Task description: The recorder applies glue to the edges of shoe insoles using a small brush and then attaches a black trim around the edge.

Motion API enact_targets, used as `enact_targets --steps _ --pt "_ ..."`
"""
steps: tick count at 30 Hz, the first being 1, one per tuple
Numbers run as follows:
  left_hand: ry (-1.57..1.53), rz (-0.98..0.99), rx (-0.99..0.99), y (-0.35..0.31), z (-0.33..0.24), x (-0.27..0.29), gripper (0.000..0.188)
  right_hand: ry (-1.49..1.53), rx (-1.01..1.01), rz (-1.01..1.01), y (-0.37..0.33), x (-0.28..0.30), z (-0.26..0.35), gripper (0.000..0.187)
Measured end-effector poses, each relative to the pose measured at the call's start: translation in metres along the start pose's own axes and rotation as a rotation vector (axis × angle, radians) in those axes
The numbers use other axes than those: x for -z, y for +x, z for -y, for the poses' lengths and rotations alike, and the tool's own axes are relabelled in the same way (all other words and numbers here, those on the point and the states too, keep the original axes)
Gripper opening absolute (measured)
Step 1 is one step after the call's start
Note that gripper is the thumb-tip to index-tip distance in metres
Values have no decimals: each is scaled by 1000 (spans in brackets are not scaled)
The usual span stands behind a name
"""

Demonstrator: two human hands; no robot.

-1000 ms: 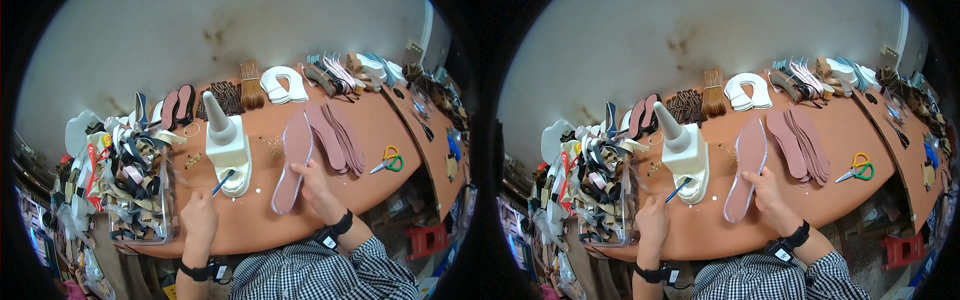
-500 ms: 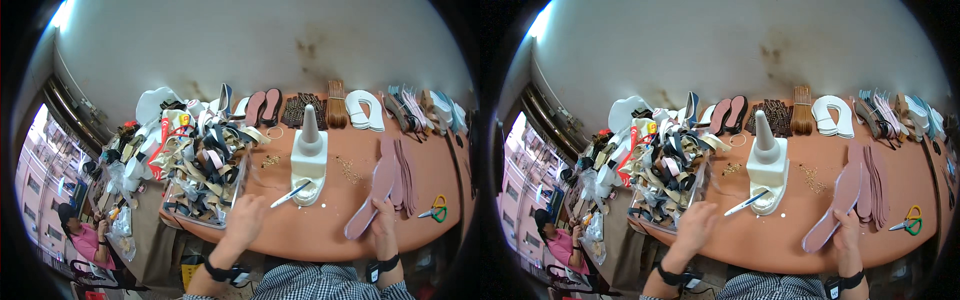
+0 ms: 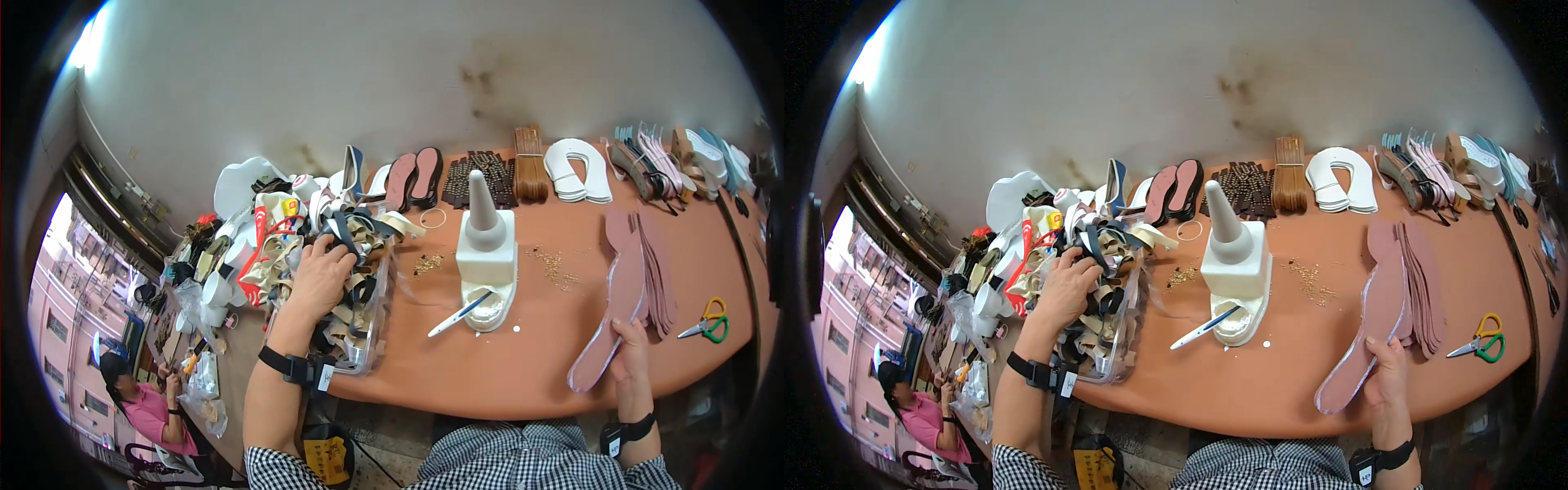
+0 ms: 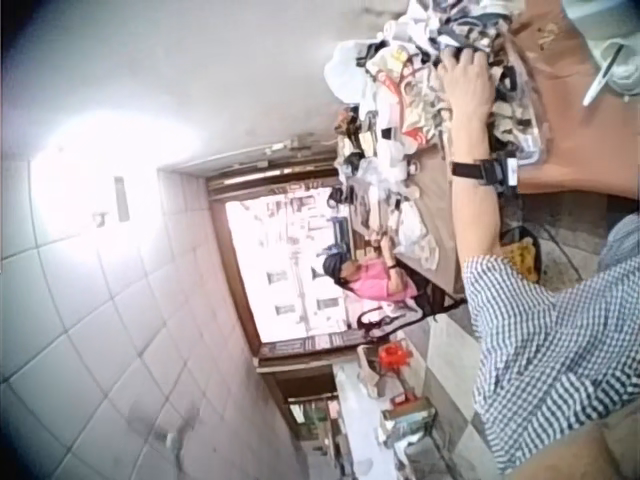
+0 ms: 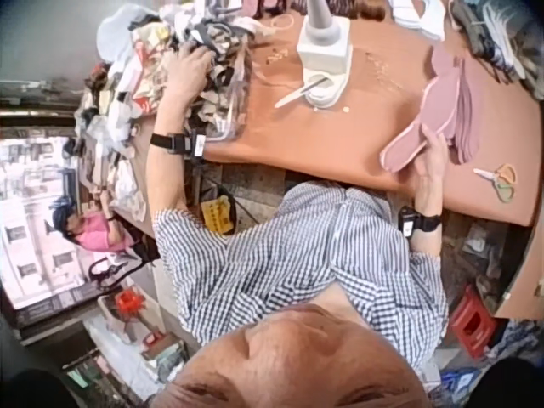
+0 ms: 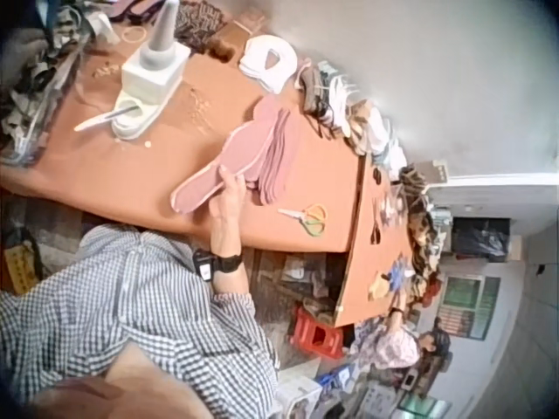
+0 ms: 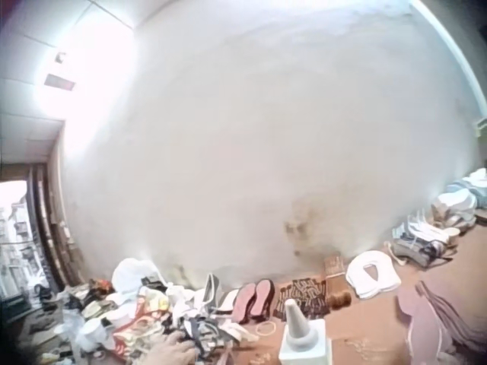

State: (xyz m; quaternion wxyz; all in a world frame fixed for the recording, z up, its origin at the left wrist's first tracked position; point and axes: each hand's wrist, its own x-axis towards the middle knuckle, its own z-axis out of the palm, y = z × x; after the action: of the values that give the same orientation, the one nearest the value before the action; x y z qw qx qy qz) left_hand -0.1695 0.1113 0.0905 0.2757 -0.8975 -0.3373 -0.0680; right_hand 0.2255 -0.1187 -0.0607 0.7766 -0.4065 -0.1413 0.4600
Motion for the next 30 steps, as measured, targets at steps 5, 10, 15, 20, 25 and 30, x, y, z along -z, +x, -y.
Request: enact_targets --steps 5,10,15,20,25,30 --pt "-136 -59 252 -9 28 -2 7 -6 14 -31 -6 11 6 36" --pt "-557 -123 796 -11 71 29 14 8 -26 -16 -4 11 2 35" --pt "-1007 -321 922 -11 99 48 14 35 -48 42 -2 -4 -8 33" --pt "-533 335 557 -26 80 48 29 27 -57 30 -4 -12 -10 34" --pt "-700 424 608 -28 78 49 28 14 -58 -23 -3 0 -10 33" --pt "-680 115 753 -1 98 11 20 23 -52 -11 -8 -3 -4 34"
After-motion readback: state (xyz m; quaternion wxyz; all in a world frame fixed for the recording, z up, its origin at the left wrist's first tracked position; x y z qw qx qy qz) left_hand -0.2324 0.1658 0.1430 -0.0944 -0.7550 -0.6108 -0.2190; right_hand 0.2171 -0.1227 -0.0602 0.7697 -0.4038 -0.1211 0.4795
